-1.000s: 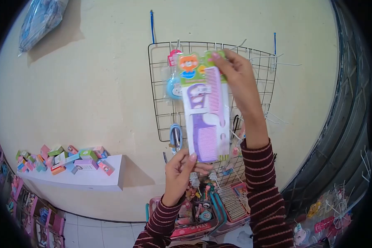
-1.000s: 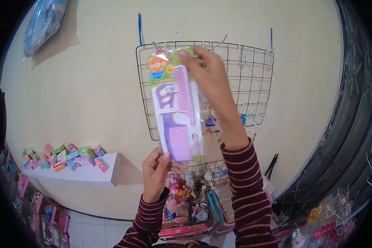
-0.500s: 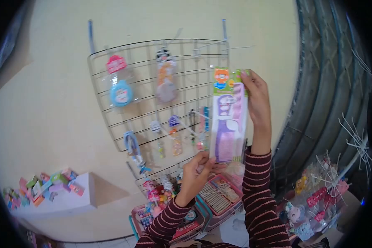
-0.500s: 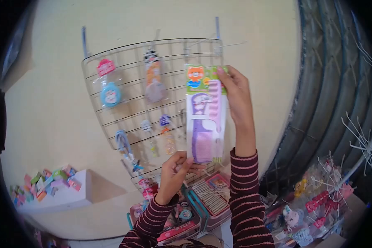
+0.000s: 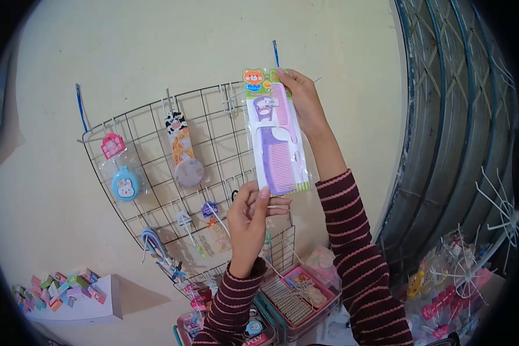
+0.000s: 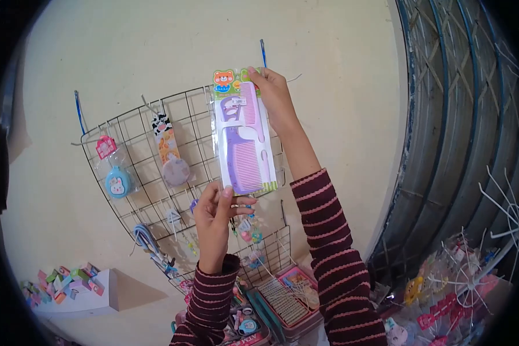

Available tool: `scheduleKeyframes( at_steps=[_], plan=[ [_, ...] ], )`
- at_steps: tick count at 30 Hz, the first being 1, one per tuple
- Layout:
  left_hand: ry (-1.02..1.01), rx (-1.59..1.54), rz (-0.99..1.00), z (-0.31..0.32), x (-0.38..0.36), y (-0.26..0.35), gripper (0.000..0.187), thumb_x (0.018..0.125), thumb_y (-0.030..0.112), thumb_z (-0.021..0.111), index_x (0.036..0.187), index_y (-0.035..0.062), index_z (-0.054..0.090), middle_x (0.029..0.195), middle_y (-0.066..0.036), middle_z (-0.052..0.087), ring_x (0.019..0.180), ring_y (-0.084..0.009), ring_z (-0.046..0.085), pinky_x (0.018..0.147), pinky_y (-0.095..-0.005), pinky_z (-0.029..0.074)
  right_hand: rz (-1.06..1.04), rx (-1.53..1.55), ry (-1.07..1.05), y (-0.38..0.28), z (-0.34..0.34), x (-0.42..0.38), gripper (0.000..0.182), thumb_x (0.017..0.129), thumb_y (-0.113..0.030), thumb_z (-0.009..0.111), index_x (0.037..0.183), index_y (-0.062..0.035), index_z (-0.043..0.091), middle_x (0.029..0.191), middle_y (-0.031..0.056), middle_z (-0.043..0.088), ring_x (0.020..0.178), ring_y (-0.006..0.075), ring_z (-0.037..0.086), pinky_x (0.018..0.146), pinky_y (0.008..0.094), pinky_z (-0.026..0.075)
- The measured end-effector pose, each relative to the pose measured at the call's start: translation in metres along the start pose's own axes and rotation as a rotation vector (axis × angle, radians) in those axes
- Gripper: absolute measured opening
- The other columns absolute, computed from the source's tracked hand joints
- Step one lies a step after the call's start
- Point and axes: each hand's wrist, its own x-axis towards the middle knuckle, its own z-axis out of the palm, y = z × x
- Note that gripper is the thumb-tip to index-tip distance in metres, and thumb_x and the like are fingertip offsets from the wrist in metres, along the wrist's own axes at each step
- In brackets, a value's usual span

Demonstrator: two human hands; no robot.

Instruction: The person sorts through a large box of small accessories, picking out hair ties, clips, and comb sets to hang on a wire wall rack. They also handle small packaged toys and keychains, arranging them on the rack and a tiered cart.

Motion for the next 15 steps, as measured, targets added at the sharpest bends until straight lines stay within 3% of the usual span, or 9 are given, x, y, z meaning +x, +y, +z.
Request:
scheduleKeyframes(
  at_steps=[5, 8, 11, 14, 15],
  plan=[
    [0.067, 0.059, 0.001, 0.002, 0.005, -0.013, 0.021, 0.084, 0.015, 0.042, 0.091, -0.0042, 0.047, 0.082, -0.012, 0.055, 0.068, -0.0174, 0.058, 0.056, -0.0252, 0.049, 0.053, -0.034, -0.035, 0.025, -0.007, 0.011, 0.023, 0.08, -0.02, 0.049, 0.069, -0.0007, 0.051, 0.064, 0.002, 0.05, 0.056, 0.0064, 0.044, 0.052, 0.0208, 0.037],
    [0.081, 0.107, -0.017, -0.003, -0.001, -0.028, 0.027, 0.084, 0.015, 0.041, 0.103, -0.004, 0.039, 0.085, -0.014, 0.055, 0.071, -0.019, 0.057, 0.056, -0.0261, 0.049, 0.065, -0.085, -0.038, 0.044, -0.002, 0.016, 0.024, 0.079, -0.021, 0.051, 0.071, 0.0009, 0.053, 0.065, 0.0038, 0.053, 0.057, 0.0078, 0.046, 0.053, 0.0214, 0.037],
    [0.065, 0.118, -0.196, -0.008, -0.022, -0.034, 0.048, 0.083, 0.01, 0.04, 0.121, 0.0019, 0.012, 0.097, -0.019, 0.05, 0.078, -0.0235, 0.056, 0.059, -0.0281, 0.049, -0.006, -0.123, -0.025, 0.068, 0.006, 0.024, 0.026, 0.078, -0.023, 0.052, 0.075, 0.0021, 0.054, 0.064, 0.0059, 0.055, 0.055, 0.0089, 0.048, 0.051, 0.0227, 0.038],
    [0.022, 0.062, -0.28, -0.006, -0.061, -0.032, 0.047, 0.083, 0.008, 0.041, 0.122, 0.0028, 0.015, 0.1, -0.02, 0.048, 0.078, -0.0237, 0.056, 0.06, -0.0285, 0.049, 0.035, -0.279, 0.034, 0.095, 0.013, 0.036, 0.02, 0.078, -0.019, 0.05, 0.08, 0.0001, 0.055, 0.067, 0.0055, 0.056, 0.057, 0.0087, 0.05, 0.054, 0.0214, 0.039],
    [0.023, 0.064, -0.289, -0.011, -0.074, -0.036, 0.047, 0.083, 0.008, 0.041, 0.122, 0.0028, 0.015, 0.1, -0.02, 0.048, 0.078, -0.0237, 0.056, 0.06, -0.0285, 0.049, -0.057, -0.375, 0.063, 0.105, 0.015, 0.038, 0.024, 0.077, -0.022, 0.052, 0.077, 0.0017, 0.054, 0.063, 0.0085, 0.056, 0.053, 0.0129, 0.05, 0.051, 0.0251, 0.039]
  ],
)
